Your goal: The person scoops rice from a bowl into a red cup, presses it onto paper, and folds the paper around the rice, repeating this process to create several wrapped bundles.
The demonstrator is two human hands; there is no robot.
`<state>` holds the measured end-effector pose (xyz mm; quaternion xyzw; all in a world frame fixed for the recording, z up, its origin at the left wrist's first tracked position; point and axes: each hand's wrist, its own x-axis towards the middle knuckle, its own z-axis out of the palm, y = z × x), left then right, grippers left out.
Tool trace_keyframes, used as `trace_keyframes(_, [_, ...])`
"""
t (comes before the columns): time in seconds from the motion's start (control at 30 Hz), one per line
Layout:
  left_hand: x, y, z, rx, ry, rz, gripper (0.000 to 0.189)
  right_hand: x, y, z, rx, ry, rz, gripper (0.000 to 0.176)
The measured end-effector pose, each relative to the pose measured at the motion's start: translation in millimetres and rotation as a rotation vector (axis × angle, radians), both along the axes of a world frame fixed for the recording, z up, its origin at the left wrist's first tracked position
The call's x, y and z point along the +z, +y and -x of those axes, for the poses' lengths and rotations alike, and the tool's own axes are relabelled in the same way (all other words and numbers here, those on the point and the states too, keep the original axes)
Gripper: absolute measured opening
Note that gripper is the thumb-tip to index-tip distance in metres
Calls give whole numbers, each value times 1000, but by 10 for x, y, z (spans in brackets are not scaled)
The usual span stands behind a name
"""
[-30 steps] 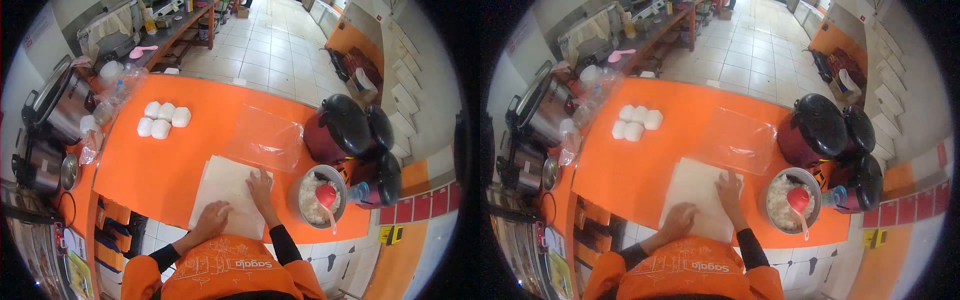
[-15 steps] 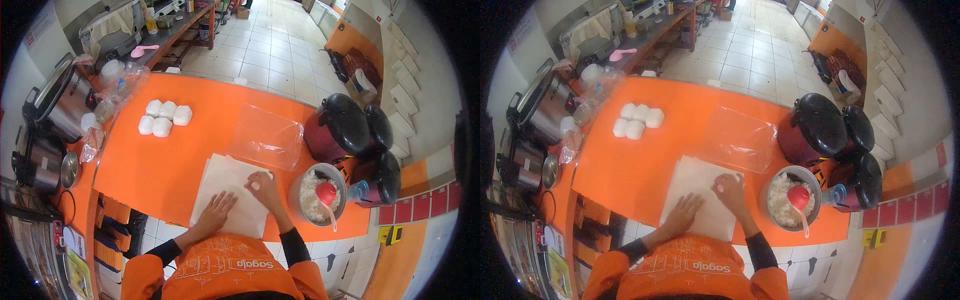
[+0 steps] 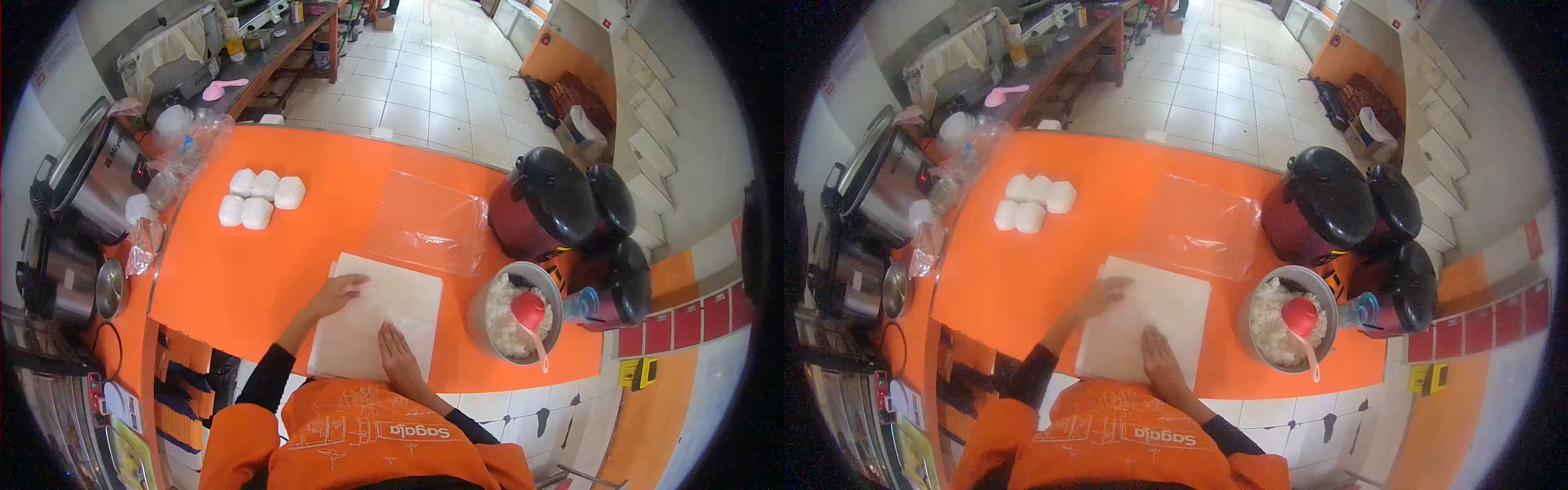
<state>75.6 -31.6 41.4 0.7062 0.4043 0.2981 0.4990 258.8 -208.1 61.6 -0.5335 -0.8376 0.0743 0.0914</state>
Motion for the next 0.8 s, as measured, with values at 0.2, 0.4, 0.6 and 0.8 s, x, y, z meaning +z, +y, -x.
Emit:
trace_keyframes(0.2, [-355, 301, 321, -73, -111, 168, 36, 111, -58, -54, -3, 151, 56, 69])
trace_keyframes(0.4, [544, -449, -68, -41, 93, -525, 48, 34, -29, -13, -24, 105, -5, 65])
trace_keyframes(0.6, [191, -765, -38, -460, 407, -924, 50, 37, -59, -131, -120, 364, -102, 47])
trace_keyframes(0.8, [133, -821, -21, -452, 499, -982, 49, -284, -223, -357, -86, 162, -205, 30])
